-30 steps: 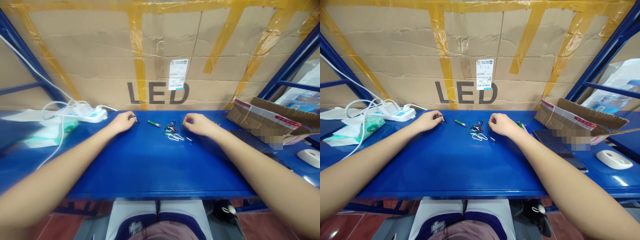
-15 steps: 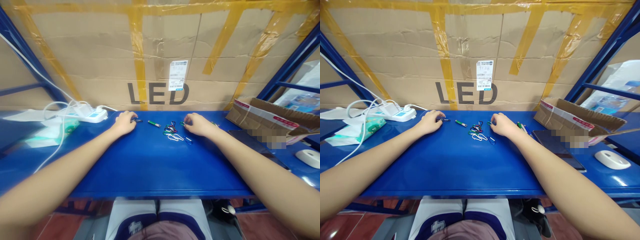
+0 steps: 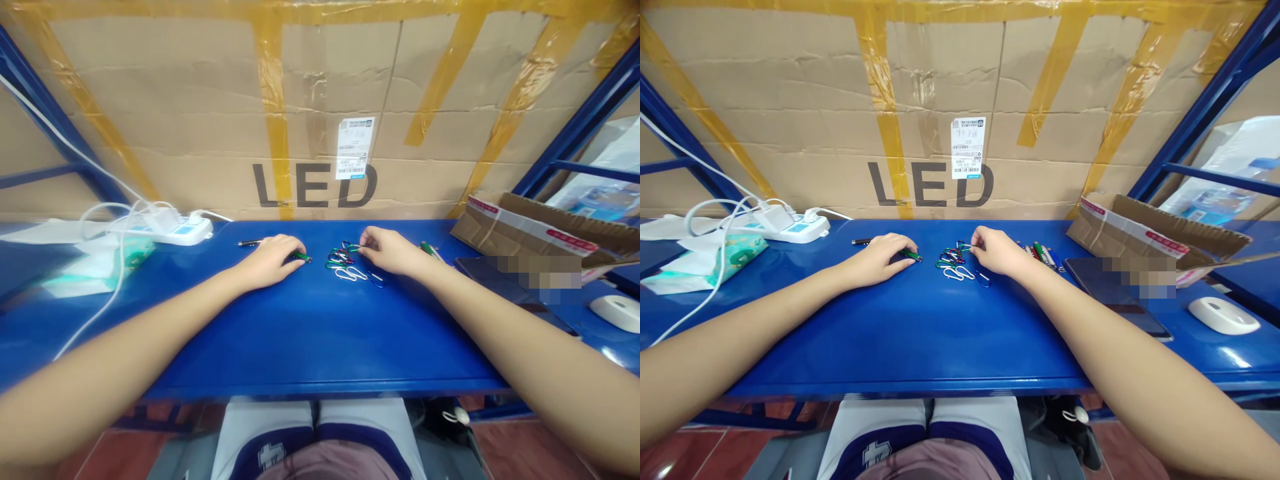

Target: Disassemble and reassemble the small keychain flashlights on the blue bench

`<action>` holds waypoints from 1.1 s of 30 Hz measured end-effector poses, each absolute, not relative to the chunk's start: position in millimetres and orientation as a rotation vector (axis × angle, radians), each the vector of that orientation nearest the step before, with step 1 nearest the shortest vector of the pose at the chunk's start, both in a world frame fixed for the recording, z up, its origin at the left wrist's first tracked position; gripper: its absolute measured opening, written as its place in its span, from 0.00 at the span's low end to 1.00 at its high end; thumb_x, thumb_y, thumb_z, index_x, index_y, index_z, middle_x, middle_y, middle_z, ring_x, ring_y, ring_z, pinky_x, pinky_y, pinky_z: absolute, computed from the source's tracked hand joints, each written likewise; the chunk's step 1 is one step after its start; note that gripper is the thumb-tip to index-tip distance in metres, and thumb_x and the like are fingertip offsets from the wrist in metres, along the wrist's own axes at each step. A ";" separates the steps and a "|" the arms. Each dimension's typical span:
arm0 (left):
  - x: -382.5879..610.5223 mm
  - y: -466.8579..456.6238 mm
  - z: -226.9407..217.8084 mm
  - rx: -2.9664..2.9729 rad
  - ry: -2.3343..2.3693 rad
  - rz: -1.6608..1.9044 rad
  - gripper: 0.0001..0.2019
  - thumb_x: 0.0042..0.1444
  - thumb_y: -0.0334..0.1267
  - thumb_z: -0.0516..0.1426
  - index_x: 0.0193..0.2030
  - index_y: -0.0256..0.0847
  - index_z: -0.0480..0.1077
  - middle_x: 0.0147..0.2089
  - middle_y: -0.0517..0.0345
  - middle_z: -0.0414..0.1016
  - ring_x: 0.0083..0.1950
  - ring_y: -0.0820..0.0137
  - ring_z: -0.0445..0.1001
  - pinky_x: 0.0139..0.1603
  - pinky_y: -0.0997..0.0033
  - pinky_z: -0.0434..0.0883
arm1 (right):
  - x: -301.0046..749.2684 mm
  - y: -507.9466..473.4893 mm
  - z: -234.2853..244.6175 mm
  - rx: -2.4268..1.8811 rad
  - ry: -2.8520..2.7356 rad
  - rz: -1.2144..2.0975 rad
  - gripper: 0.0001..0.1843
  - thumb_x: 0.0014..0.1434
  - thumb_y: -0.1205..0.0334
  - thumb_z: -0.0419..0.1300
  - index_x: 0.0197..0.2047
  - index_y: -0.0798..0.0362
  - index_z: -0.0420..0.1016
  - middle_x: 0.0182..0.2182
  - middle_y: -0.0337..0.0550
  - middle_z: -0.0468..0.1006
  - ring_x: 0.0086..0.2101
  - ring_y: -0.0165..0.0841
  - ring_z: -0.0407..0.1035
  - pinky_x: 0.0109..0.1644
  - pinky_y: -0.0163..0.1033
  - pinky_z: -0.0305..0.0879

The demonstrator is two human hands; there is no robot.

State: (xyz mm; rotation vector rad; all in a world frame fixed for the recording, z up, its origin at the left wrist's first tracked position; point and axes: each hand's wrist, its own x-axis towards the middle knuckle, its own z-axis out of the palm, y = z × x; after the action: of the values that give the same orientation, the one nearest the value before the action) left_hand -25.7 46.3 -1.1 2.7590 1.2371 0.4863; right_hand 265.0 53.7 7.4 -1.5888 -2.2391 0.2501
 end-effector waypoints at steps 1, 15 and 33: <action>-25.3 45.6 -0.6 2.750 1.236 0.486 0.14 0.66 0.47 0.51 0.47 0.41 0.71 0.53 0.48 0.75 0.56 0.57 0.70 0.58 0.55 0.65 | 261.9 48.8 9.4 -1.544 -2.225 0.312 0.02 0.60 0.66 0.58 0.37 0.52 0.70 0.32 0.42 0.79 0.32 0.32 0.72 0.37 0.36 0.65; 18.3 -3.3 11.3 1.230 0.920 0.745 0.16 0.64 0.52 0.54 0.38 0.39 0.64 0.21 0.71 0.48 0.19 0.81 0.46 0.20 0.78 0.44 | 227.8 -1.2 20.3 -0.865 -2.159 0.360 0.04 0.62 0.60 0.58 0.36 0.51 0.71 0.31 0.41 0.78 0.31 0.31 0.71 0.37 0.37 0.67; 25.7 -13.5 10.0 1.174 0.857 0.706 0.16 0.62 0.42 0.58 0.28 0.40 0.58 0.19 0.72 0.47 0.17 0.83 0.44 0.18 0.81 0.43 | 222.1 -12.8 24.9 -1.018 -2.791 0.058 0.16 0.73 0.54 0.43 0.39 0.52 0.65 0.33 0.46 0.77 0.28 0.34 0.68 0.33 0.38 0.55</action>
State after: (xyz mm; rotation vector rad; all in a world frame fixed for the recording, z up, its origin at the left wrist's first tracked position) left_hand 25.7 -13.5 10.0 1.1743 0.8569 0.7064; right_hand 222.1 -12.8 24.9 -1.0177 -2.7910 0.0578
